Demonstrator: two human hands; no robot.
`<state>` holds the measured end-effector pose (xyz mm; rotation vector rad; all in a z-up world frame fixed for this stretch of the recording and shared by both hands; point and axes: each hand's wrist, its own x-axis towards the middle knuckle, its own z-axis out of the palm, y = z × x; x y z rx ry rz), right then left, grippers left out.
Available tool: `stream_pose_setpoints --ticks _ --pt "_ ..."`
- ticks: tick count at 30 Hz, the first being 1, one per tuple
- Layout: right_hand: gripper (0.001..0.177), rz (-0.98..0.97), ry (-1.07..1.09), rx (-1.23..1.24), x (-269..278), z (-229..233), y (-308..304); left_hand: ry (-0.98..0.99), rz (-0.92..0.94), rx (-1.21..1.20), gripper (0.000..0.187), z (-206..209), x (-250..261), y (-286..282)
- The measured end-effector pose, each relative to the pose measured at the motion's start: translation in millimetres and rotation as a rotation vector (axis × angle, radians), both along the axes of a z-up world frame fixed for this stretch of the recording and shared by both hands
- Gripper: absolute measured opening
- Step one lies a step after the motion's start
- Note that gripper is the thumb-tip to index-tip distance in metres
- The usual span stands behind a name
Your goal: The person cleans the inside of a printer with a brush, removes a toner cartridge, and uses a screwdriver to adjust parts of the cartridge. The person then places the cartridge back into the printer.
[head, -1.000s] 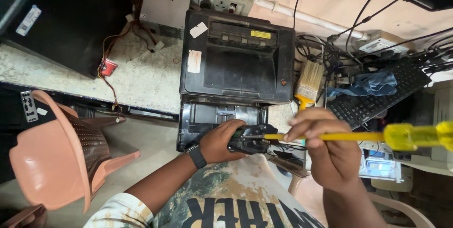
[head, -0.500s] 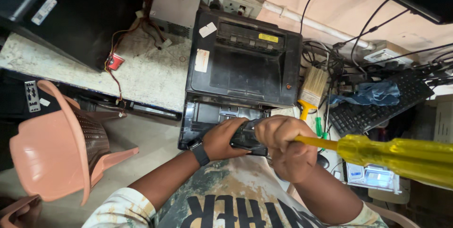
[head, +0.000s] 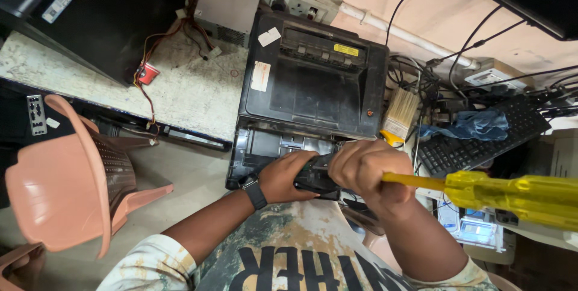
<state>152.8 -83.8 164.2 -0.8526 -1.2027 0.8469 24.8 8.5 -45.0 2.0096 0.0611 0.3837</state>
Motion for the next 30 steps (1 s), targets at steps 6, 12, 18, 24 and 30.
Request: stream_pose_setpoints --ticks 6,12,18,24,30 --pt "0.049 0.197 0.329 0.005 1 -12 3 -0.049 -0.006 0.011 0.092 -2 0 2" --pt "0.032 -0.207 0.149 0.136 -7 -15 -4 0.025 -0.051 -0.048 0.089 0 1 4" --pt "0.027 -0.386 -0.022 0.117 -1 -7 -17 -0.039 -0.026 -0.035 0.091 1 2 3" --pt "0.028 -0.431 -0.018 0.112 0 -11 -25 0.031 -0.047 -0.059 0.090 4 3 4" --pt "0.024 -0.367 0.086 0.130 2 -15 -24 0.041 -0.020 -0.023 0.092 4 3 4"
